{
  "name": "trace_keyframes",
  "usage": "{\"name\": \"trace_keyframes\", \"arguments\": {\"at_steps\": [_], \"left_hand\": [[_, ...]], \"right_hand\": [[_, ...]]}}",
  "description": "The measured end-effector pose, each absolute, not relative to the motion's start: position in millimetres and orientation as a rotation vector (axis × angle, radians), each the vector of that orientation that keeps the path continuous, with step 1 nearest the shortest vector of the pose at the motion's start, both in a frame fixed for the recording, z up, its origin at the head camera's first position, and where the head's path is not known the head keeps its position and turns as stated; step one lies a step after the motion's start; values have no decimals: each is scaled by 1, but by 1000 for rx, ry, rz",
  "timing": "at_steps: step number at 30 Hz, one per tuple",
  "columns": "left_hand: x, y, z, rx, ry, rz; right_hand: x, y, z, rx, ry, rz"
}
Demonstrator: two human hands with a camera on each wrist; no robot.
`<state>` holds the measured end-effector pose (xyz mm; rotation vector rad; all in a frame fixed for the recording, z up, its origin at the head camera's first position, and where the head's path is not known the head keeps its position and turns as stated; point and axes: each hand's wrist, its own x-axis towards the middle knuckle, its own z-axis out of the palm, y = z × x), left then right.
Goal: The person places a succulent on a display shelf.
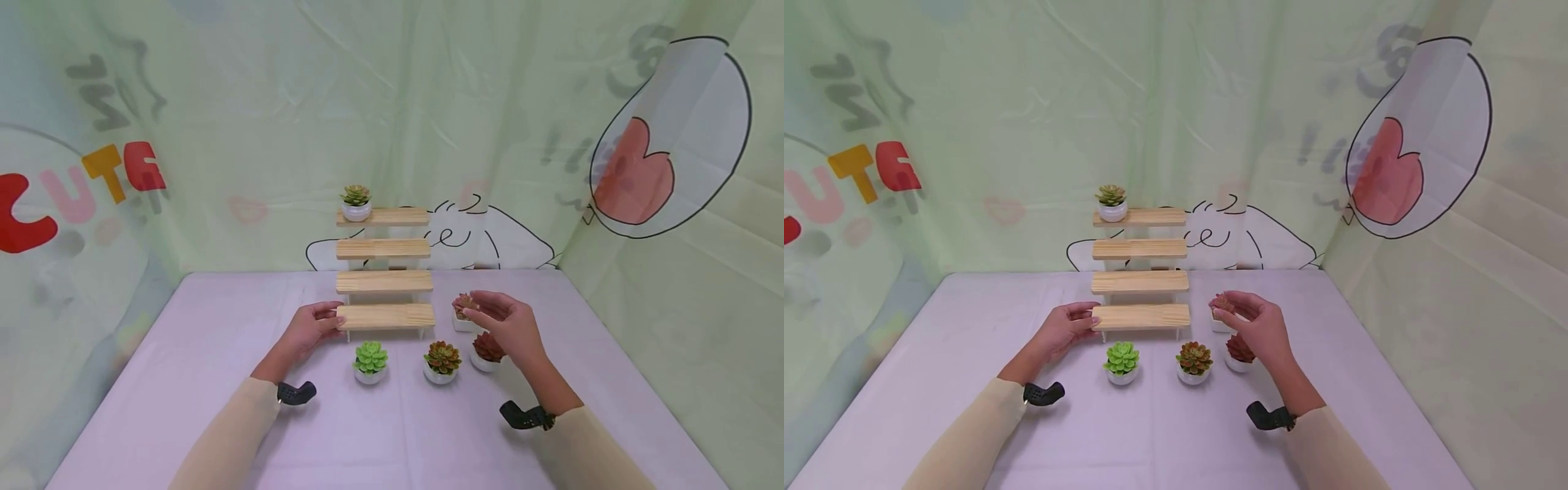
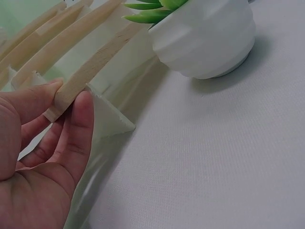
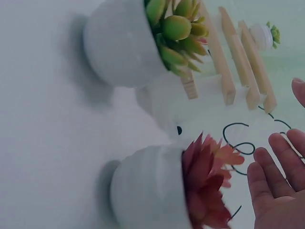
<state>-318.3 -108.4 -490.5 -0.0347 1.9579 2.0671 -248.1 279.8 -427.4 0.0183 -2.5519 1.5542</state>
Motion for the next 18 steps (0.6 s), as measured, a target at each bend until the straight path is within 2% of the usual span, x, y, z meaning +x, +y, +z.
{"name": "trace_keyframes", "arguments": {"at_steps": [18], "left_hand": [[-319,-108,-493,-26,1943,2086]], "right_hand": [[-212,305,-463,-165,-2598,1634]]}}
